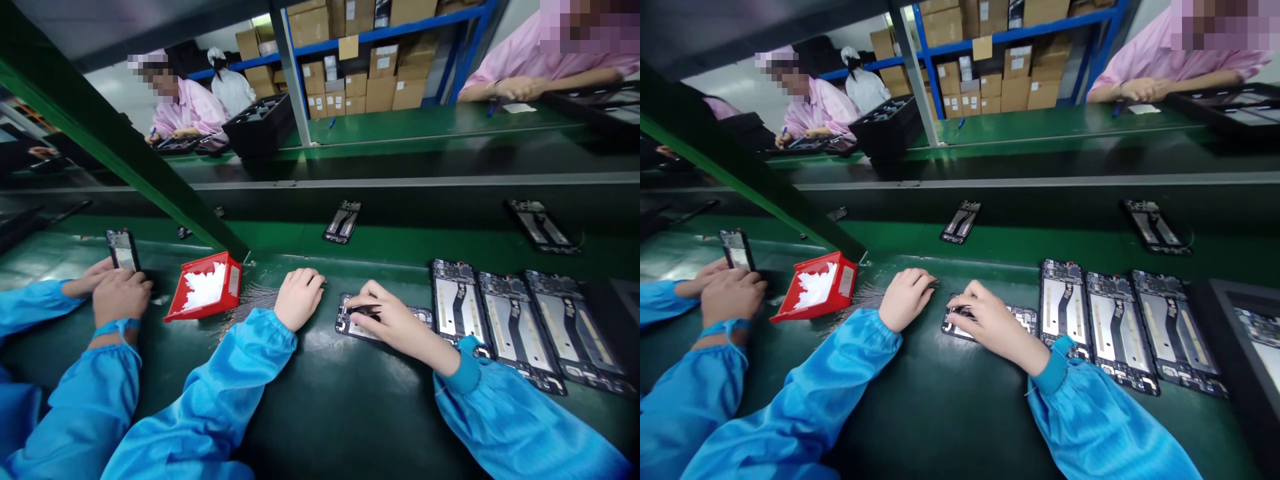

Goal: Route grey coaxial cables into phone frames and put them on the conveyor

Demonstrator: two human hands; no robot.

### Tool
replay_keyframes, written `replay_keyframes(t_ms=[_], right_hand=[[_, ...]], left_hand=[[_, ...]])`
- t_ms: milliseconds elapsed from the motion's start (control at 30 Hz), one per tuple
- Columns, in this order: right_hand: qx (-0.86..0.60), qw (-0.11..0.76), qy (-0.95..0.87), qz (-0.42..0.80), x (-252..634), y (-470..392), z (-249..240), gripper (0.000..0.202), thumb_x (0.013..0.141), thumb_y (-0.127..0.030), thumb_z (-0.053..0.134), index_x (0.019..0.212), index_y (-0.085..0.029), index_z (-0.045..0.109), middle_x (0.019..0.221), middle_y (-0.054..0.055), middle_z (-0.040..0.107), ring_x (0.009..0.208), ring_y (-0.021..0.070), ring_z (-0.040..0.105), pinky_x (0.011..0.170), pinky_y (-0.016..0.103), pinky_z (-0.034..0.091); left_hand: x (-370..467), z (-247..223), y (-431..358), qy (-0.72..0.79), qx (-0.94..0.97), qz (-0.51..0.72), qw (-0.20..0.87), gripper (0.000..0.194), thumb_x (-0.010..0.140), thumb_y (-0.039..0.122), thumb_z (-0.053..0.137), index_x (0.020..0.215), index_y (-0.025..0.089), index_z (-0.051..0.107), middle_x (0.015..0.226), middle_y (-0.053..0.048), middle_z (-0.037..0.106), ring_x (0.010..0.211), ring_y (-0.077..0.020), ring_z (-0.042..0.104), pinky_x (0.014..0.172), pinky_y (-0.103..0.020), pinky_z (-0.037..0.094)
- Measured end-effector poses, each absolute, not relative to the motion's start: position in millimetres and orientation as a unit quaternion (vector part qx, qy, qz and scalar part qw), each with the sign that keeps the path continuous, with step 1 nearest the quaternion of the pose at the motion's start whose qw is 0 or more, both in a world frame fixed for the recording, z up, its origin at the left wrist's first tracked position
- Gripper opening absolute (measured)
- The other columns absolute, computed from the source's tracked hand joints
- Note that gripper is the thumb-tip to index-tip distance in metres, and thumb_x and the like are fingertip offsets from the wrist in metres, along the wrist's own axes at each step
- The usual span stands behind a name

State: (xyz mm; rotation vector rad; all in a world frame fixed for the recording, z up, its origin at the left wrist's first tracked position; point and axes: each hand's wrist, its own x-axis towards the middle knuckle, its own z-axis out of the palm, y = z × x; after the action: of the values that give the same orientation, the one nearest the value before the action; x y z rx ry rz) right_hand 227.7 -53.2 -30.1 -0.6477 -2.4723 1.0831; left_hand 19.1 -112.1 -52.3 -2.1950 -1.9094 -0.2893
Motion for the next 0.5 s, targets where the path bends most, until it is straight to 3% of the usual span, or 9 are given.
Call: replay_keyframes(t_ms=[167, 333, 500], right_hand=[[-0.247, 0.256, -0.814, 0.461, 217.5, -57.0, -47.9, 0.016, 0.085, -0.025, 0.045, 0.087, -0.019, 0.06, 0.09, 0.004, 0.054, 0.085, 0.0127, 0.054, 0.08, 0.026, 0.042], [-0.248, 0.263, -0.808, 0.466, 214.1, -57.0, -60.1, 0.016, 0.084, -0.021, 0.046, 0.093, -0.018, 0.059, 0.095, 0.005, 0.057, 0.09, 0.0143, 0.055, 0.082, 0.029, 0.043], [-0.278, 0.262, -0.802, 0.459, 215.7, -59.4, -58.4, 0.016, 0.082, -0.023, 0.046, 0.093, -0.018, 0.057, 0.096, 0.005, 0.06, 0.091, 0.0151, 0.056, 0.083, 0.029, 0.043]], left_hand=[[16.2, -47.1, -110.0, -0.642, -0.749, -0.124, 0.106, 0.015, 0.086, 0.021, 0.043, 0.079, 0.017, 0.056, 0.087, -0.005, 0.057, 0.082, -0.0183, 0.049, 0.073, -0.033, 0.039], [44.7, -12.9, -135.5, -0.579, -0.766, -0.277, -0.028, 0.021, 0.089, 0.022, 0.034, 0.083, 0.017, 0.054, 0.082, -0.005, 0.057, 0.08, -0.0134, 0.052, 0.075, -0.028, 0.043], [63.7, -13.2, -158.5, -0.569, -0.791, -0.212, -0.076, 0.023, 0.088, 0.023, 0.035, 0.079, 0.018, 0.056, 0.074, -0.004, 0.055, 0.069, -0.013, 0.05, 0.065, -0.027, 0.043]])
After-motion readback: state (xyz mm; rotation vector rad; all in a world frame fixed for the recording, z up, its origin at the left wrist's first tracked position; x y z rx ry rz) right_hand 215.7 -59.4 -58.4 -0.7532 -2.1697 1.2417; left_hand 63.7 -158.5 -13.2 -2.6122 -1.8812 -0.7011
